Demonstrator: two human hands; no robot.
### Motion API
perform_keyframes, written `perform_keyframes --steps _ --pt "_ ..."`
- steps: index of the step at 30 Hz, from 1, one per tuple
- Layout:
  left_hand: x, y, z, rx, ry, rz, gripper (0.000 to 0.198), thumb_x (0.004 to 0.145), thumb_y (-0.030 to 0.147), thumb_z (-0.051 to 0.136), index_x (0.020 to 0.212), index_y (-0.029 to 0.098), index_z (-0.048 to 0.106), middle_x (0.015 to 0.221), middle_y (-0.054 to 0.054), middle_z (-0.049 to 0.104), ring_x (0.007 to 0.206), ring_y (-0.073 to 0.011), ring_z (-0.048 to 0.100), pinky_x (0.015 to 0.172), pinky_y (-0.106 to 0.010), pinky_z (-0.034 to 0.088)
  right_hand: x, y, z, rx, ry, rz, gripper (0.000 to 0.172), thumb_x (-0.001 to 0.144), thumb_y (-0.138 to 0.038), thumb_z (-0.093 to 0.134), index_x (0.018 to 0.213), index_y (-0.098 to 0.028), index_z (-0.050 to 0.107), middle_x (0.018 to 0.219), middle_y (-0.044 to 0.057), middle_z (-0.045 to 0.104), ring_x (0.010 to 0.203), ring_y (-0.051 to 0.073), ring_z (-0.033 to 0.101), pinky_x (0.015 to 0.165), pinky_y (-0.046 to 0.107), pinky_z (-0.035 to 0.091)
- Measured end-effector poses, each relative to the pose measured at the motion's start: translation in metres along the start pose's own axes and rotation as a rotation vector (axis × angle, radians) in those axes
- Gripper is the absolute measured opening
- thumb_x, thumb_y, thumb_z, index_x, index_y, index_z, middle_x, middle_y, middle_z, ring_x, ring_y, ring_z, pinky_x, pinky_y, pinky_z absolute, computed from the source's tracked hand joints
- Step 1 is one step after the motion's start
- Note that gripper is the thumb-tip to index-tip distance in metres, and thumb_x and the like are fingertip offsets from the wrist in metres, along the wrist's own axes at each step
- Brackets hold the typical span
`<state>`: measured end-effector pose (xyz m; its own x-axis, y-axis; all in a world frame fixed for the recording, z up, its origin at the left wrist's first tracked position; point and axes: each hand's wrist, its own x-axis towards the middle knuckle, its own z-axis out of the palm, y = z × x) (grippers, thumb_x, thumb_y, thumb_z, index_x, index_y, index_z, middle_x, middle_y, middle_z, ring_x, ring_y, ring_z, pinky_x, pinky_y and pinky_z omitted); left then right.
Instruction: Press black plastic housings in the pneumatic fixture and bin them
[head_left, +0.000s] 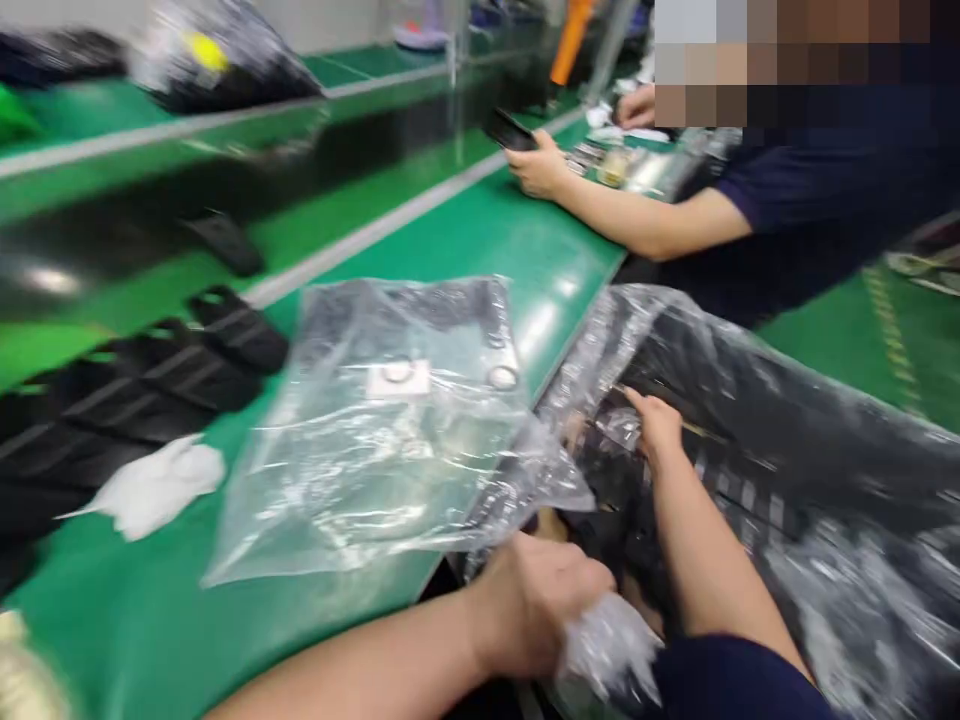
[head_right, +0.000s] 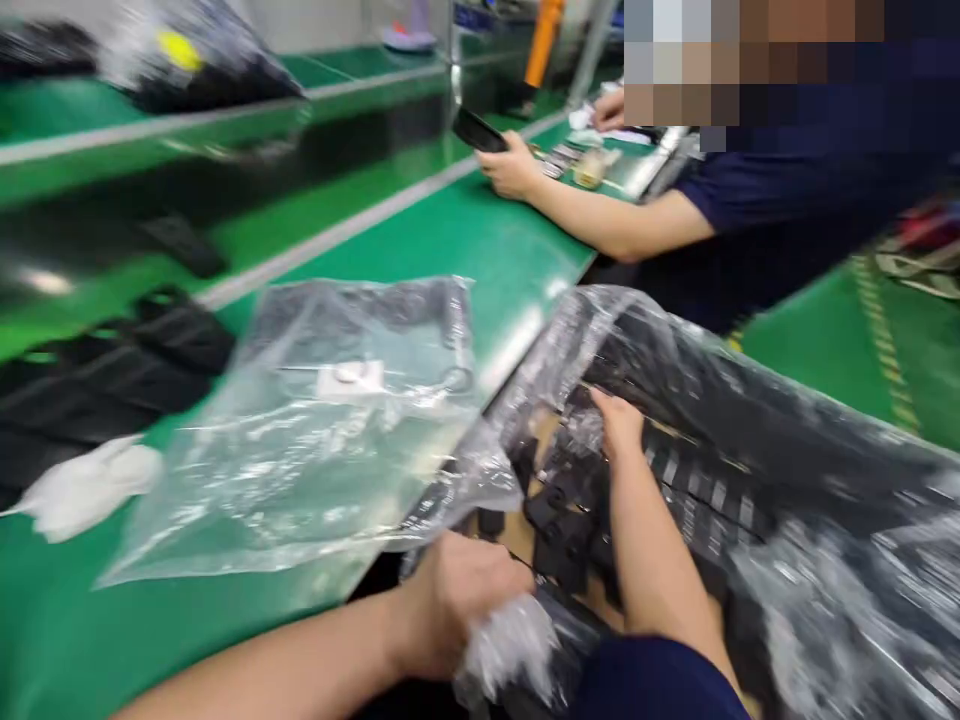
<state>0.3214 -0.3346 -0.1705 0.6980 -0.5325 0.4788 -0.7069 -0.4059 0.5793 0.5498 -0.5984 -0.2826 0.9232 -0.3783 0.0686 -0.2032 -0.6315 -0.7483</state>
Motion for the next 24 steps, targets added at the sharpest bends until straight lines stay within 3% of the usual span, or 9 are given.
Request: perform_keyframes --steps 3,6,12,18,24 --pt "0.0 0.001 0.005 -0.164 0.052 -0.016 0.031 0.094 0.033 0.038 0.071 0.017 0.051 0.055 0.002 0.044 0.047 -0.0108 0.038 0.044 -0.028 0.024 -0.032 0.062 -0.042 -0.281 -0.112 0.107 0.021 0.09 -0.033 0.062 0.089 -0.013 0.064 0.085 0.002 0.065 0.076 0.014 0.063 0.072 0.032 0.054" --pt "-0.001 -0.001 -0.003 -0.2 0.044 -0.026 0.025 0.093 0.026 0.038 0.074 0.017 0.05 0.057 0.002 0.043 0.049 -0.0111 0.037 0.045 -0.028 0.023 -0.044 0.081 -0.032 -0.402 -0.246 0.106 0.019 0.088 -0.031 0.065 0.084 -0.013 0.064 0.083 0.001 0.066 0.077 0.014 0.063 0.077 0.034 0.053" --pt "0.001 0.002 -0.006 -0.222 0.031 -0.039 0.017 0.093 0.022 0.042 0.081 0.016 0.053 0.059 0.002 0.042 0.051 -0.0114 0.038 0.048 -0.028 0.025 -0.058 0.092 0.012 -0.465 -0.351 0.057 0.024 0.091 -0.033 0.061 0.106 -0.016 0.063 0.115 0.007 0.063 0.103 0.019 0.061 0.092 0.042 0.049" --pt "0.002 0.001 -0.005 -0.227 0.064 -0.036 0.018 0.092 0.022 0.042 0.078 0.016 0.051 0.059 0.002 0.042 0.05 -0.0111 0.037 0.046 -0.028 0.025 -0.051 0.089 0.015 -0.564 -0.323 0.157 0.024 0.094 -0.037 0.056 0.099 -0.014 0.063 0.098 0.004 0.065 0.087 0.016 0.063 0.081 0.037 0.053" --pt "0.002 0.0 -0.005 -0.225 0.082 -0.029 0.015 0.091 0.02 0.041 0.079 0.017 0.05 0.059 0.002 0.042 0.05 -0.0111 0.037 0.046 -0.027 0.025 -0.049 0.071 0.022 -0.598 -0.306 0.161 0.029 0.096 -0.04 0.051 0.104 -0.015 0.062 0.099 0.005 0.065 0.088 0.016 0.063 0.082 0.037 0.053"
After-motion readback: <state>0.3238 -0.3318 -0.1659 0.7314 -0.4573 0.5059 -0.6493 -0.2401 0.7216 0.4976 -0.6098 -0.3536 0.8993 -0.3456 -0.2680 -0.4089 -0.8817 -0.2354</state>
